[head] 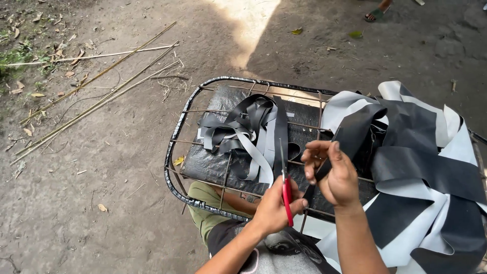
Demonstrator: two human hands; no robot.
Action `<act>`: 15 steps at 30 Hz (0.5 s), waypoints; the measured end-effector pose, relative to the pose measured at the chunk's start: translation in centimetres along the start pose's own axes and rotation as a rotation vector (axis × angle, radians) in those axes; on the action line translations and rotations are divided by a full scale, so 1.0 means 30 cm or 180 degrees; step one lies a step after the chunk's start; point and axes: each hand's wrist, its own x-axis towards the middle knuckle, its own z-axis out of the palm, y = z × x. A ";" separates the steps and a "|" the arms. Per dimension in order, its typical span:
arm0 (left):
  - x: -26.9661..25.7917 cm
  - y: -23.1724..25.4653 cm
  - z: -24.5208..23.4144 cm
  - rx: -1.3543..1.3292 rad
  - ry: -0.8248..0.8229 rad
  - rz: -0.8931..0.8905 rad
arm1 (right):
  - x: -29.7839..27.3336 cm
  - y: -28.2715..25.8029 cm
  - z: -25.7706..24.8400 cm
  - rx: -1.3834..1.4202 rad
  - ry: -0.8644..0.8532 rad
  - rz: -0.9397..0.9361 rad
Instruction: Cutting strips of black and white upholstery material using scissors on a metal frame.
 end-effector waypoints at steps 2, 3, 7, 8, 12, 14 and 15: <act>-0.005 0.007 -0.012 -0.0011 -0.0002 -0.0081 | 0.004 0.020 0.004 -0.0216 0.0185 0.0086; -0.007 0.012 -0.017 -0.0018 -0.0019 -0.0173 | 0.005 0.029 0.006 -0.0427 0.0388 0.0176; 0.051 0.043 -0.077 -0.0277 0.0109 -0.0475 | -0.007 0.089 -0.078 -0.0609 0.0585 0.0581; 0.075 0.068 -0.105 0.0097 0.0211 -0.0347 | -0.016 0.105 -0.098 -0.0650 0.0798 0.0665; 0.198 0.221 -0.243 0.0875 0.0796 0.0217 | -0.057 0.125 -0.151 -0.1124 0.1273 0.1001; 0.250 0.258 -0.311 0.1069 0.1075 0.0727 | -0.094 0.131 -0.180 -0.1417 0.1168 0.1146; 0.276 0.279 -0.348 0.1275 0.1362 0.1217 | -0.113 0.139 -0.191 -0.1687 0.1051 0.1313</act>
